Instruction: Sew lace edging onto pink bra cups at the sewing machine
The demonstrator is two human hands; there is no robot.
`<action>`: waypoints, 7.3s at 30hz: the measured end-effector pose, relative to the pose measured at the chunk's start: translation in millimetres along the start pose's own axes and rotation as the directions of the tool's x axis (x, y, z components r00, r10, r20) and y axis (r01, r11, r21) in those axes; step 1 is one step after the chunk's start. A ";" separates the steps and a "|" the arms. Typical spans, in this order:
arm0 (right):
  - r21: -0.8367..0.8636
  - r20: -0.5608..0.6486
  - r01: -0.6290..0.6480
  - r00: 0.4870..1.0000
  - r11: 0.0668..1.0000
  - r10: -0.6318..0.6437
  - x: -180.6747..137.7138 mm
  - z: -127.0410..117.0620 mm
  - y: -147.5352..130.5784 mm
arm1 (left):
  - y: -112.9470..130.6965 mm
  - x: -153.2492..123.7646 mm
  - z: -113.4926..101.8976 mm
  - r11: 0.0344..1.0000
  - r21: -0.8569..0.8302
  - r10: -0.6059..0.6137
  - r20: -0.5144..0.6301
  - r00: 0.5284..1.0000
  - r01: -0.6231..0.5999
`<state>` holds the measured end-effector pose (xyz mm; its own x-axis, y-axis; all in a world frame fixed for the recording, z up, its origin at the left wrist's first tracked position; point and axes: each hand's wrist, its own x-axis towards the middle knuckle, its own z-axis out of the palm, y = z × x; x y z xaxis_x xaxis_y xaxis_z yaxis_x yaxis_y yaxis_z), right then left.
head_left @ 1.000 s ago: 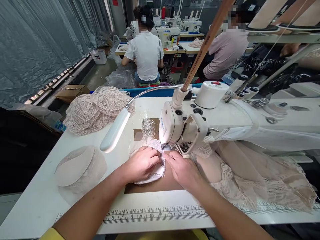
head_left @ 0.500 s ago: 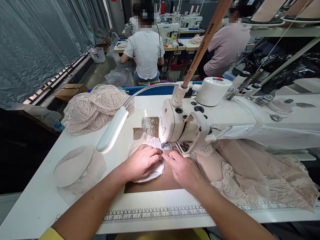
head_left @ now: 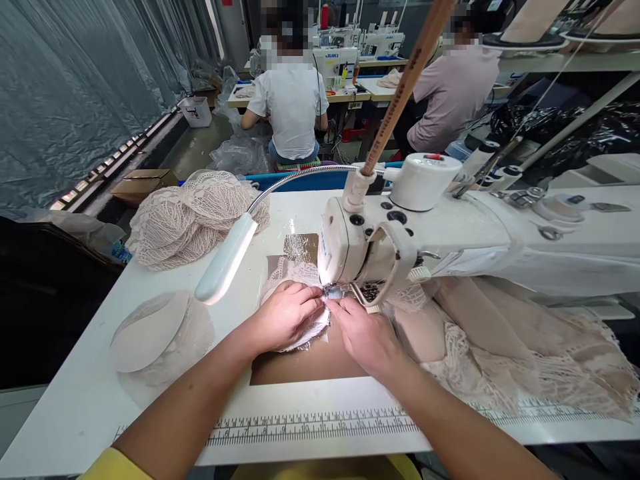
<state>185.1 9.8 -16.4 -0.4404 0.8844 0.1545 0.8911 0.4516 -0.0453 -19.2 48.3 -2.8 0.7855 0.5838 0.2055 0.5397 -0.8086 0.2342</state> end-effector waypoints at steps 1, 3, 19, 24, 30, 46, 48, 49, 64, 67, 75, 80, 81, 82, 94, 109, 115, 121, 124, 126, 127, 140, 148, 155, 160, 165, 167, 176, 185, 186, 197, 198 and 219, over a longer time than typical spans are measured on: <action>0.013 -0.017 0.015 1.000 1.000 -0.014 -0.7 -0.3 0.8 | 0.7 -0.2 -0.4 1.000 0.001 0.007 -0.004 1.000 -0.007; 0.043 -0.052 0.047 0.998 0.998 -0.045 -2.3 -0.9 2.3 | 2.8 -0.4 -1.5 1.000 0.002 0.021 -0.010 1.000 -0.021; 0.066 0.049 0.044 0.998 0.997 -0.047 0.1 -10.0 2.2 | 3.6 -2.9 0.2 1.000 -0.017 -0.006 0.034 0.999 0.007; 0.031 0.061 0.009 0.998 0.999 -0.011 0.6 -7.6 -1.1 | 0.2 -4.3 4.9 1.000 -0.027 0.010 -0.014 1.000 -0.011; 0.087 0.016 0.025 1.000 0.996 -0.027 -2.7 -0.1 4.5 | -1.8 1.4 3.6 1.000 -0.015 -0.010 -0.012 1.000 0.010; 0.111 -0.012 -0.013 1.000 0.994 0.015 1.7 0.3 5.6 | 0.8 -2.1 -0.4 0.994 0.072 -0.077 -0.015 0.997 0.078; 0.105 -0.029 -0.022 0.999 0.994 0.025 2.0 -1.1 6.4 | 3.3 -3.8 -2.3 0.998 0.052 -0.045 -0.004 0.999 0.046; 0.105 -0.026 -0.028 0.999 0.994 0.031 2.1 -2.1 6.6 | 4.0 -4.6 -3.0 0.999 0.037 -0.028 -0.002 1.000 0.028; 0.089 -0.009 0.016 1.000 0.996 -0.015 -4.4 2.4 5.2 | -0.6 -8.1 -5.2 0.995 -0.085 0.043 -0.013 0.999 -0.044; 0.079 -0.010 0.011 1.000 0.997 -0.011 -4.2 2.2 4.6 | -0.1 -8.1 -5.8 0.993 -0.117 0.032 -0.009 0.999 -0.033; 0.143 0.009 0.100 0.995 0.985 -0.102 -3.5 1.9 7.6 | -1.4 -9.7 -3.3 0.989 -0.144 0.034 -0.020 0.999 -0.036; 0.133 -0.038 0.065 0.997 0.989 -0.060 -3.5 7.4 8.4 | -1.6 -9.1 -4.3 0.984 -0.171 0.034 -0.029 0.999 -0.038; 0.122 -0.035 0.043 0.999 0.992 -0.039 -3.0 6.7 8.1 | -1.8 -9.1 -4.5 0.983 -0.178 0.034 -0.031 0.999 -0.039; 0.119 -0.026 0.035 0.999 0.992 -0.032 -2.4 5.4 7.9 | -2.2 -9.2 -4.6 0.982 -0.183 0.035 -0.035 0.999 -0.041; 0.192 0.016 0.149 0.988 0.970 -0.155 -0.6 -0.7 5.3 | -4.3 -10.0 -4.2 0.982 -0.184 0.027 -0.054 0.998 -0.037; -0.002 0.099 0.091 0.991 0.996 -0.091 -1.2 -15.2 0.7 | -4.0 -11.8 -0.9 0.995 0.011 0.098 0.049 0.994 -0.098; -0.013 0.070 0.090 0.994 0.996 -0.089 -1.1 -16.9 1.7 | -2.0 -11.9 -2.3 0.997 -0.007 0.081 0.033 0.996 -0.081; -0.023 0.083 0.049 0.995 0.999 -0.047 -0.5 -15.0 1.2 | 0.9 -11.0 -1.3 0.999 -0.012 0.044 -0.005 0.999 -0.044; -0.049 0.087 0.036 0.996 0.998 -0.031 1.5 -12.5 1.6 | 2.3 -9.6 -1.2 0.999 -0.020 0.027 -0.013 1.000 -0.027; -0.057 0.093 0.015 0.996 0.998 -0.010 3.5 -12.0 1.5 | 3.0 -8.6 -1.5 1.000 -0.022 0.022 -0.015 1.000 -0.022; -0.057 0.095 0.003 0.995 0.998 0.002 4.5 -12.1 1.3 | 3.2 -8.3 -1.6 1.000 -0.023 0.019 -0.019 1.000 -0.019; 0.194 -0.016 0.170 0.985 0.966 -0.170 -3.9 -11.6 8.3 | 3.1 -11.5 -5.3 0.991 -0.124 0.050 -0.052 0.997 -0.056; 0.260 0.004 0.107 0.994 0.960 -0.111 -5.2 -10.1 8.8 | 3.5 -11.9 -3.0 0.989 -0.124 0.076 -0.032 0.997 -0.080; 0.180 0.000 0.123 0.992 0.976 -0.125 -0.9 -7.0 3.1 | 2.1 -6.3 0.0 0.991 -0.121 0.053 -0.040 0.998 -0.058; 0.173 0.007 0.120 0.992 0.978 -0.123 -1.8 -9.5 1.6 | 0.0 -1.8 1.0 0.999 -0.017 0.035 -0.034 0.999 -0.036; 0.144 0.033 0.100 0.994 0.984 -0.106 0.2 -10.9 1.0 | 1.4 -0.5 0.5 0.999 0.028 0.025 -0.029 0.999 -0.025; 0.098 0.039 0.075 0.996 0.992 -0.079 2.1 -9.9 0.5 | 2.3 -0.2 1.9 0.999 0.038 0.007 -0.030 1.000 -0.006; -0.009 0.045 -0.041 0.998 0.999 0.041 3.0 -4.4 1.8 | 2.0 -2.9 5.4 0.998 0.047 -0.037 -0.082 0.996 0.041; 0.169 -0.110 0.157 0.984 0.973 -0.139 -4.3 1.1 8.9 | 2.6 -9.6 0.7 0.999 -0.018 0.040 -0.089 0.995 -0.041; 0.179 -0.119 0.191 0.978 0.965 -0.172 -4.4 1.4 8.8 | 2.6 -10.2 1.4 0.998 -0.021 0.058 -0.080 0.995 -0.060; 0.093 -0.031 0.138 0.990 0.986 -0.135 -4.8 -7.0 3.3 | 7.9 -8.5 11.8 0.999 0.049 0.013 -0.089 0.996 -0.009; 0.084 -0.024 0.124 0.992 0.989 -0.122 -4.0 -6.4 3.6 | 8.3 -8.0 12.6 0.999 0.054 0.004 -0.091 0.996 0.001; 0.048 0.000 -0.028 1.000 0.998 0.028 -2.6 -0.2 6.5 | -4.0 2.6 9.2 0.986 0.095 -0.125 -0.111 0.986 0.136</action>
<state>192.1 10.4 -16.9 -0.4151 0.8968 0.1534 0.8968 0.4317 -0.0972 -16.5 52.3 -12.0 0.6735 0.6846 0.2787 0.6676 -0.7253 0.1681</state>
